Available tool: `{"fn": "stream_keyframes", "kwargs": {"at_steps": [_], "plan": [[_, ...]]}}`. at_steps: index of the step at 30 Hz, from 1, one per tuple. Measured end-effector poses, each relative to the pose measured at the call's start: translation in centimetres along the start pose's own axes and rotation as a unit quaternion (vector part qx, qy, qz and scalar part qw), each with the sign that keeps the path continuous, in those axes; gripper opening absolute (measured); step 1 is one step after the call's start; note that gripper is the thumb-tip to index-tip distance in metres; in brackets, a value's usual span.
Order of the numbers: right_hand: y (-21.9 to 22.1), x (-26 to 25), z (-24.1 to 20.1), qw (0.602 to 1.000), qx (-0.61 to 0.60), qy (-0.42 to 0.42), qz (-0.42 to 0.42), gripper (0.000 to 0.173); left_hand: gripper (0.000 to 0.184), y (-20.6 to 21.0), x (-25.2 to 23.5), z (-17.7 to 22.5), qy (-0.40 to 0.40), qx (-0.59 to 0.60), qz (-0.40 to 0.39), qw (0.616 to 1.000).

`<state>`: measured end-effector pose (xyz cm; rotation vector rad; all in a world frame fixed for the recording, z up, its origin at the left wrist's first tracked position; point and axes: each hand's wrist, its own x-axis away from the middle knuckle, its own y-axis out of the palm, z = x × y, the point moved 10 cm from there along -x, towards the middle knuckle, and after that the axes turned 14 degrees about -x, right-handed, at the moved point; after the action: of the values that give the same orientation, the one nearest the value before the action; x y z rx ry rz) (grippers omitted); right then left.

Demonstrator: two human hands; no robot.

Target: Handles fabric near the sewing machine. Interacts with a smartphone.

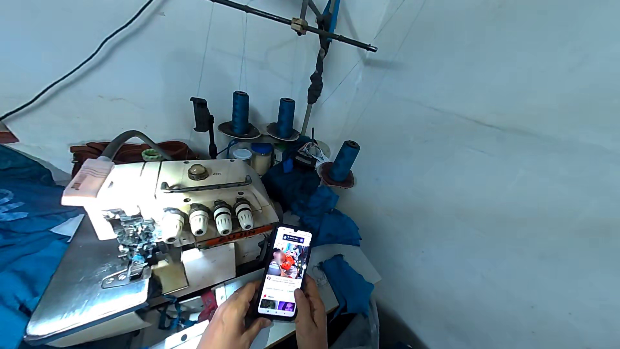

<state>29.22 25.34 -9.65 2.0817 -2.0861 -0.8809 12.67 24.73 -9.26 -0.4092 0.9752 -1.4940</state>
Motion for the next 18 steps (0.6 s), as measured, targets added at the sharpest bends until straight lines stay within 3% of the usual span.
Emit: {"fn": "stream_keyframes", "kwargs": {"at_steps": [18], "plan": [[0.23, -0.02, -0.16, 1.0, -0.007, 0.002, -0.002, 0.043, 0.058, 0.06, -0.03, 0.02, 0.008, 0.005, -0.001, 1.0]]}}
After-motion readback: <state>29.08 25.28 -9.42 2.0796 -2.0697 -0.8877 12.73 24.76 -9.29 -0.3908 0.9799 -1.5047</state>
